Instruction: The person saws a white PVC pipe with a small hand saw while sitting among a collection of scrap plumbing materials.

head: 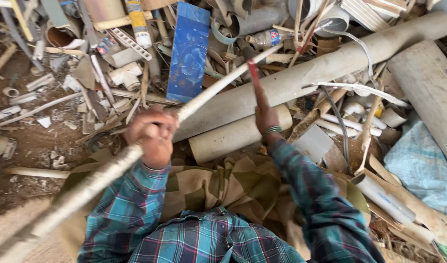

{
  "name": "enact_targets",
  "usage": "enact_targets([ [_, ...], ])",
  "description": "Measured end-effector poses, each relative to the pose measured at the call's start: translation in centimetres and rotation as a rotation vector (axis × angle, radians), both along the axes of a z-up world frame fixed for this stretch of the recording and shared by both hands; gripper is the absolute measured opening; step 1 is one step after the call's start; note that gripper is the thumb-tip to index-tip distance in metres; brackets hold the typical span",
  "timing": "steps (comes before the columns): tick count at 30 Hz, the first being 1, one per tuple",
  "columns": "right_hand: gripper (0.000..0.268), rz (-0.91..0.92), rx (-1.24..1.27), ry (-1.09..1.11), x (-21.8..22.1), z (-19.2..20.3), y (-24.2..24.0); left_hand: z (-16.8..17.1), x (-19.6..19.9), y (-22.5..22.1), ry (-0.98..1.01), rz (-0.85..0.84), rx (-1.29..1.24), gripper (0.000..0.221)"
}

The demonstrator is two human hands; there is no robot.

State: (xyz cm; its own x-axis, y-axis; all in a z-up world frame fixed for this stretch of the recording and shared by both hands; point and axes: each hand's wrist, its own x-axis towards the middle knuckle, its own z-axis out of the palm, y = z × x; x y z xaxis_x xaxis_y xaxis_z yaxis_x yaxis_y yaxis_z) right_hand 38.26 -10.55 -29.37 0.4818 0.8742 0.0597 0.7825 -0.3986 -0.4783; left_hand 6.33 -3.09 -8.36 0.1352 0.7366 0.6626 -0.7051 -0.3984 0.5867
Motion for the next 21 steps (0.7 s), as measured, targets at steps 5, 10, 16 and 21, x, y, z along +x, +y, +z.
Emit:
enact_targets([
  [5,0.073,0.323,0.398,0.163,-8.6,5.6,-4.0,1.3,-1.5,-1.2,0.053,-0.019,-0.114,0.034],
  [10,0.073,0.075,0.082,0.028,-6.7,6.3,-1.6,2.3,-0.9,-0.4,0.011,0.084,-0.182,0.027],
  [16,0.078,0.355,0.415,0.121,-7.6,4.9,-1.6,2.1,-0.8,-0.6,-0.066,0.206,-0.342,0.021],
  [21,0.084,0.214,0.227,-0.009,-6.7,0.9,-1.4,1.8,-0.6,-0.9,-0.05,0.266,-0.37,0.02],
])
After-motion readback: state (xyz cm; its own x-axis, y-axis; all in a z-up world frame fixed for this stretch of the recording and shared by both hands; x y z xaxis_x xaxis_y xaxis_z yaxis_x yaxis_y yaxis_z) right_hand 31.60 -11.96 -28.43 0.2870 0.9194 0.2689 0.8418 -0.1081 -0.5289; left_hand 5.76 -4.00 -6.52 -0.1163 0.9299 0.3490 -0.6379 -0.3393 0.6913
